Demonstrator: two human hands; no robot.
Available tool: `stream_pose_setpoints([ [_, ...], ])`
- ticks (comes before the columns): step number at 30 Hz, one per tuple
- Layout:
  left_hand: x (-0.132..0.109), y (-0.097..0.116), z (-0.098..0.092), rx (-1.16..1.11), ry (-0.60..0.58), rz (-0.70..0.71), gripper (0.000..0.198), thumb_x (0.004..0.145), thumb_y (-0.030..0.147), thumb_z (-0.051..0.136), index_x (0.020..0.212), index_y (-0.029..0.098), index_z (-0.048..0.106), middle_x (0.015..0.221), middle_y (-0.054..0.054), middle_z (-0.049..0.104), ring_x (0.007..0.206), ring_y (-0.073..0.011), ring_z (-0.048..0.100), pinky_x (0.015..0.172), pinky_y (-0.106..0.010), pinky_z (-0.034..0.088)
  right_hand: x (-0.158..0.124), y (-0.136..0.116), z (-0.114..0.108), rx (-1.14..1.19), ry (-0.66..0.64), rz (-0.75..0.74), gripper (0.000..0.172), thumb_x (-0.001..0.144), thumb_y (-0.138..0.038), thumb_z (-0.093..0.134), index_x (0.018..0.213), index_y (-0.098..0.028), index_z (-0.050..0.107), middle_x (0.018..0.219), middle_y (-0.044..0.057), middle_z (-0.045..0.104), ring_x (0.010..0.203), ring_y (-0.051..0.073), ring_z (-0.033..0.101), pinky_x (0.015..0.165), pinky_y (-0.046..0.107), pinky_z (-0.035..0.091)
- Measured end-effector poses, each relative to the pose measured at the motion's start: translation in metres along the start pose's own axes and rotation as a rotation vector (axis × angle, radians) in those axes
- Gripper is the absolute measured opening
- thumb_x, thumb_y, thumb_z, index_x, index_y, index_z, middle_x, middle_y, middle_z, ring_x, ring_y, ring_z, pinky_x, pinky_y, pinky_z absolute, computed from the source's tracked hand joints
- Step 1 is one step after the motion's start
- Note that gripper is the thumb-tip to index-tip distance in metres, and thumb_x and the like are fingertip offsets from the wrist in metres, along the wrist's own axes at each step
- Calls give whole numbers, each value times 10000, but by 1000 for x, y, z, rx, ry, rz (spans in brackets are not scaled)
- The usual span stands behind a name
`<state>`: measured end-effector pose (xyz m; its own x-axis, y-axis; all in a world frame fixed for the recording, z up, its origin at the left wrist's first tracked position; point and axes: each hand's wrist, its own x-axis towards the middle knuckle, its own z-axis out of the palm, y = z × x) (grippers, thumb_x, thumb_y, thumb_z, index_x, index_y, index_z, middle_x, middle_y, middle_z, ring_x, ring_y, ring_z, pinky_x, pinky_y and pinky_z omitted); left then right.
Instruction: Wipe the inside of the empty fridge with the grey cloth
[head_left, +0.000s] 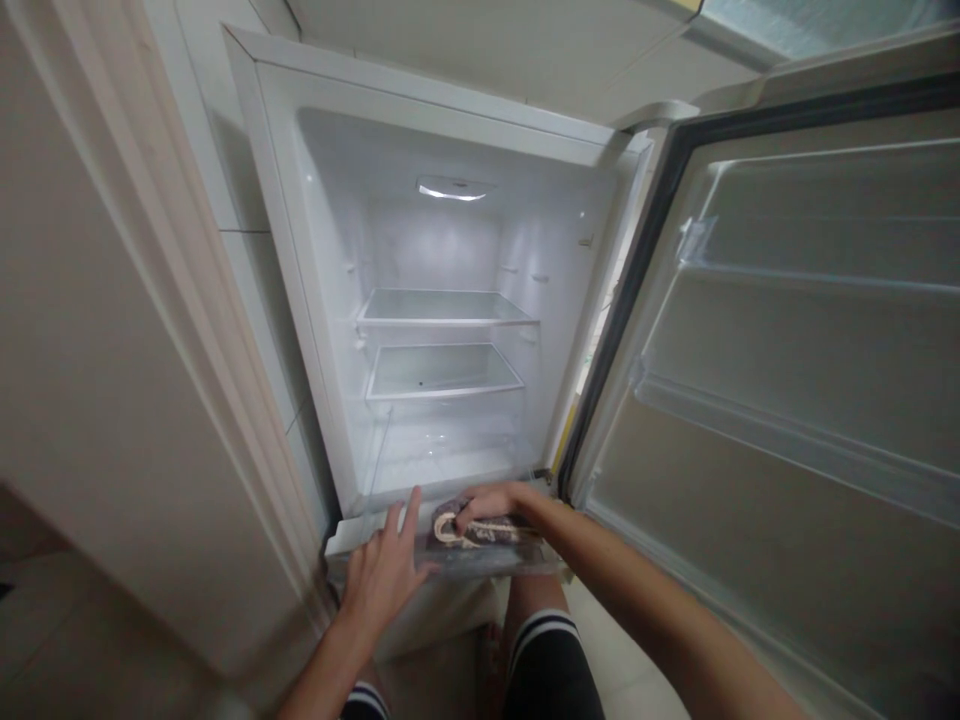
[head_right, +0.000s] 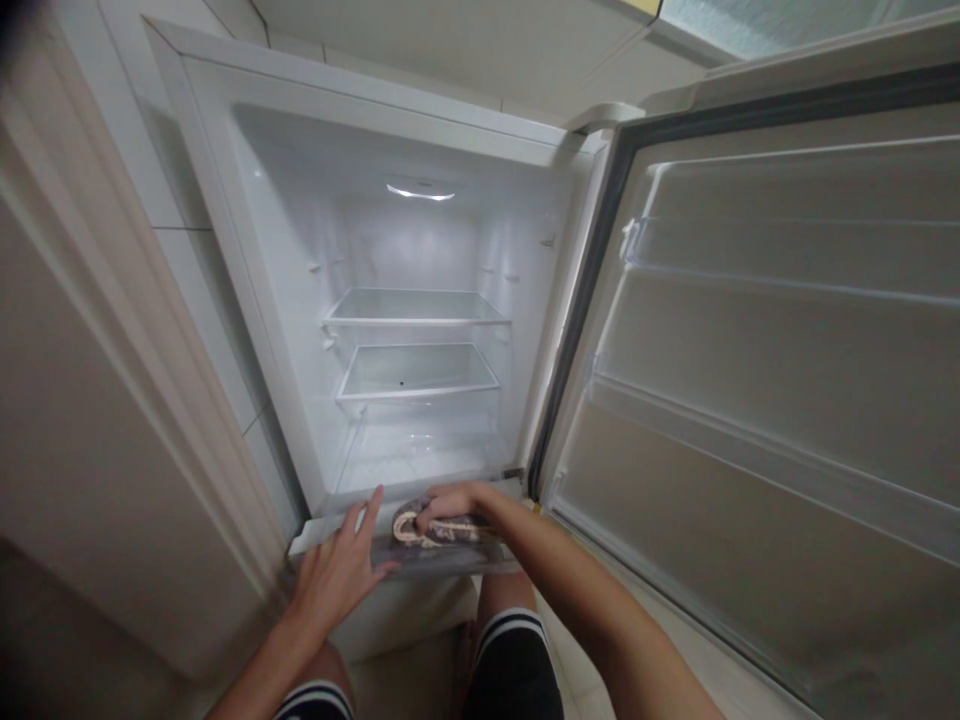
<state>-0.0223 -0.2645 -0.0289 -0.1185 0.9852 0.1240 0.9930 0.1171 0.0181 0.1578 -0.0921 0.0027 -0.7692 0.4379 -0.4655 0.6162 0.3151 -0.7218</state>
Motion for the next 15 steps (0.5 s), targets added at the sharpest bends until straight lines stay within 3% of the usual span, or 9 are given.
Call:
stream_pose_setpoints([
  [3, 6, 4, -8, 0, -92, -24, 984, 907, 519, 788, 1710, 234, 295, 1510, -216, 614, 1005, -354, 770, 836, -453, 609, -34, 16, -20, -15, 11, 103, 350, 679, -342, 763, 976, -159, 791, 830, 8, 727, 744, 195, 647, 724, 288, 529],
  [5, 13, 6, -15, -10, -120, -26, 901, 900, 570, 786, 1645, 215, 424, 1389, -214, 698, 1062, -383, 762, 867, -460, 595, -56, 16, -29, -14, 143, 46, 392, 689, -351, 753, 1036, -171, 778, 894, 8, 737, 807, 192, 652, 767, 279, 525],
  [8, 25, 7, -26, -28, -151, -23, 792, 900, 636, 759, 1541, 229, 536, 1191, -197, 779, 1090, -400, 758, 896, -464, 574, -84, 2, -34, 51, 473, -172, 478, 736, -350, 723, 1182, -180, 738, 999, 17, 747, 886, 193, 662, 825, 284, 526],
  [11, 38, 6, -35, -30, -176, -13, 716, 904, 670, 733, 1451, 228, 597, 1120, -199, 791, 1091, -404, 759, 891, -459, 565, -103, -13, -33, 40, 827, -315, 599, 781, -329, 685, 1365, -196, 667, 1139, 44, 756, 1001, 221, 687, 934, 339, 534],
  [15, 55, -2, -42, -1, -181, 6, 638, 909, 697, 704, 1294, 189, 678, 1112, -214, 786, 1090, -423, 756, 866, -467, 564, -113, -16, -13, -34, 1196, -436, 786, 726, -247, 656, 1507, -209, 571, 1396, 94, 688, 1235, 276, 658, 1131, 429, 480],
])
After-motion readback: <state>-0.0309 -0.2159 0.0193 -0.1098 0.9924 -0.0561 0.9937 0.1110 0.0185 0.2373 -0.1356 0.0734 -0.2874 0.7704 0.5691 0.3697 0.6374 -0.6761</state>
